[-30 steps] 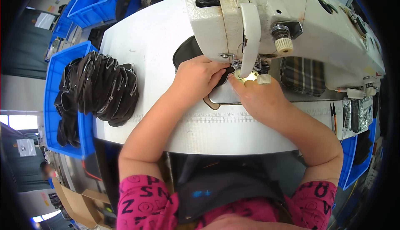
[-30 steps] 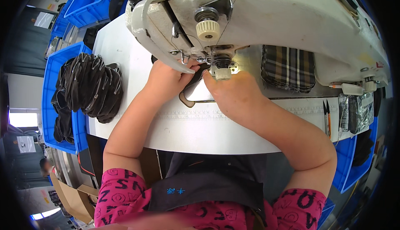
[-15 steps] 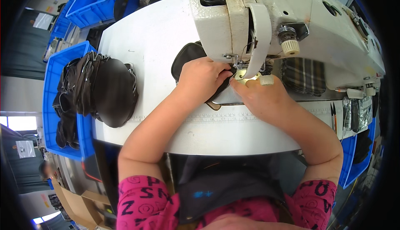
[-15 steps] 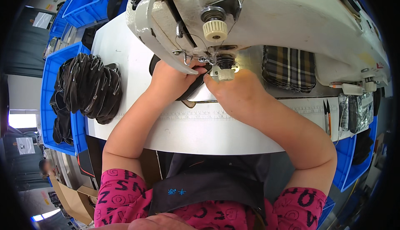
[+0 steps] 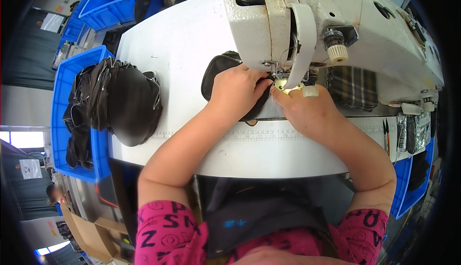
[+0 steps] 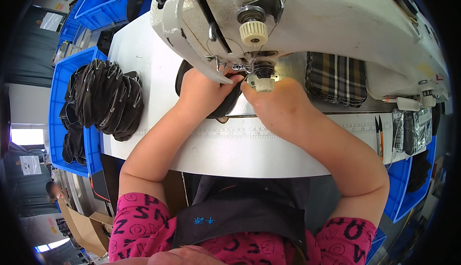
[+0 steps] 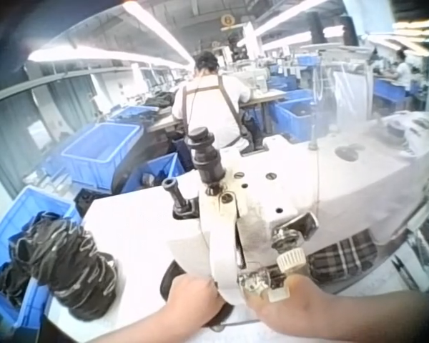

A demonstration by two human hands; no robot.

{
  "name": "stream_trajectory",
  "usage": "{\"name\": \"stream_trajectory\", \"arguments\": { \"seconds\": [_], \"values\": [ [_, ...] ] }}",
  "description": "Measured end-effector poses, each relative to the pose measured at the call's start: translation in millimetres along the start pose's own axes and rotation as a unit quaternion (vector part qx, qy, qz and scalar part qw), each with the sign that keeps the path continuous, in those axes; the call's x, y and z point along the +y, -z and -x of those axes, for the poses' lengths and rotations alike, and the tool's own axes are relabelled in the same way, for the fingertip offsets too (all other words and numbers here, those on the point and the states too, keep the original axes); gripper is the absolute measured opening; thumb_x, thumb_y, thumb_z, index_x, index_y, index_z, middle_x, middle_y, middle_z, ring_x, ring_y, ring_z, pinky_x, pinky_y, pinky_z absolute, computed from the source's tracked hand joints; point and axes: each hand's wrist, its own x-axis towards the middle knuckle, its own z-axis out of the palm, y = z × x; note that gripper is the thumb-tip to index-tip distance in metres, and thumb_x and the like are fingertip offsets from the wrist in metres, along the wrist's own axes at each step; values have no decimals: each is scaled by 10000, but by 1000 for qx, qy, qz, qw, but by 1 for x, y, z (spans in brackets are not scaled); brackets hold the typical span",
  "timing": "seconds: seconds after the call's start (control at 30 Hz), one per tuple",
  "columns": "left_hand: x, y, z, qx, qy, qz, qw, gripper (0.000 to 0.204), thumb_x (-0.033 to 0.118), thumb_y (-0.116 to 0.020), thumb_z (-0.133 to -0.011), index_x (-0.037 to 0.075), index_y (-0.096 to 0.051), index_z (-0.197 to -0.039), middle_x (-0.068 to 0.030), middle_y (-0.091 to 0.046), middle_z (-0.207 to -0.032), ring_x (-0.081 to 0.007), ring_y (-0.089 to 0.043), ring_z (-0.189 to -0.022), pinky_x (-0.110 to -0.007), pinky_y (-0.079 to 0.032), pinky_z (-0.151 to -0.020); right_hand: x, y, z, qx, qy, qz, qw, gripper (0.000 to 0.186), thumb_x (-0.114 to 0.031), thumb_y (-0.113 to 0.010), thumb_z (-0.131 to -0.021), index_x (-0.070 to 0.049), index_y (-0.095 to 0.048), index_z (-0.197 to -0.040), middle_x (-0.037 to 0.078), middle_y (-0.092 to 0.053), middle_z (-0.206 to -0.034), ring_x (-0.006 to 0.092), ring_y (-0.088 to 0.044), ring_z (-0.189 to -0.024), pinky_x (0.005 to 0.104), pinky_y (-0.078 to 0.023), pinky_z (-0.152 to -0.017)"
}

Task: Using an industrial sewing machine to stitch a leather bag or pouch.

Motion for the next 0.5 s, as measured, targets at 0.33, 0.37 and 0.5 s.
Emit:
{"name": "stream_trajectory", "arguments": {
  "seconds": [0.33,0.37,0.5],
  "values": [
    [0,42,20,-122,-55,149,980,548,184,-794,-776,76,-657,-1296,-143,-660,-1172,-347,-654,-1124,-422,-554,-969,2,8,-1,-21,-24,-77,997,430,-78,-689,-834,-125,-678,-1261,22,-692,-806,206,-698,-695,357,-522,-596],
    [-2,41,19,-142,-51,149,977,541,139,-758,-775,64,-659,-1301,-152,-660,-1183,-350,-654,-1123,-424,-556,-965,1,10,-1,-45,-21,-63,997,427,-80,-686,-835,-126,-673,-1260,20,-687,-797,205,-693,-688,357,-520,-595],
    [-4,37,19,-121,-78,128,981,544,81,-691,-760,38,-664,-1301,-165,-662,-1197,-348,-658,-1118,-416,-560,-956,-8,14,2,-36,-15,-29,999,414,-86,-688,-812,-129,-675,-1224,20,-668,-772,201,-678,-654,364,-513,-575]
  ]
}}
